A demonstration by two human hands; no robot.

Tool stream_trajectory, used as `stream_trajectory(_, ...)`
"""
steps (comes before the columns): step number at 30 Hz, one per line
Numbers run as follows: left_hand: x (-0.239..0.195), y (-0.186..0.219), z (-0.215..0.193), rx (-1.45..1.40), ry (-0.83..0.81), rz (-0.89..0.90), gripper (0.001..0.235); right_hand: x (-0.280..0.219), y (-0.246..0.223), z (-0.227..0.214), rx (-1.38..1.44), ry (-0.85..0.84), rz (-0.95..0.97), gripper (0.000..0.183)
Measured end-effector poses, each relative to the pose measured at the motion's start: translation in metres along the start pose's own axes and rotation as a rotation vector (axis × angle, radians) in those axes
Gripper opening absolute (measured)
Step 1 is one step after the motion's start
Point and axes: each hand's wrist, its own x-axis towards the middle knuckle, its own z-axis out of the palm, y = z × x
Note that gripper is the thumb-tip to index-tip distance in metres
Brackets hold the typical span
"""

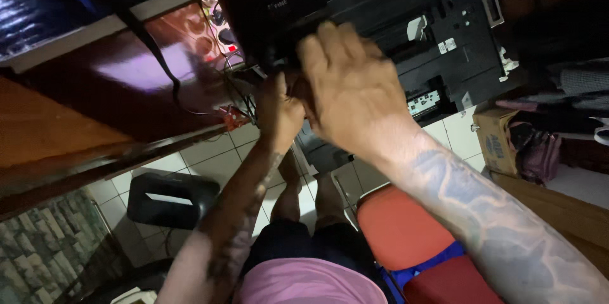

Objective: The person opens the top cover of a printer and uses a screwdriver to remove screws from the internal components. They manipulate parts inside the printer while sitting on the floor.

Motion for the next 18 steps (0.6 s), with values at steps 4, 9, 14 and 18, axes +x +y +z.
stream_trajectory(4,-0.001,-0.008,0.000,0.080,-0.003,0.011,0.013,0.000,0.002,0.002,-0.250,0.032,0.134,0.038)
stream_trajectory(9,0.001,0.009,-0.010,-0.080,-0.004,-0.051,0.017,-0.003,0.001,0.000,-0.050,-0.029,-0.060,0.057)
stream_trajectory(14,-0.002,0.022,-0.017,-0.041,-0.101,-0.078,0.011,-0.001,0.000,0.006,-0.204,0.089,0.058,0.036)
stream_trajectory(18,-0.003,0.025,-0.018,-0.039,-0.162,-0.124,0.040,0.001,-0.007,-0.002,-0.094,-0.122,0.098,0.063)
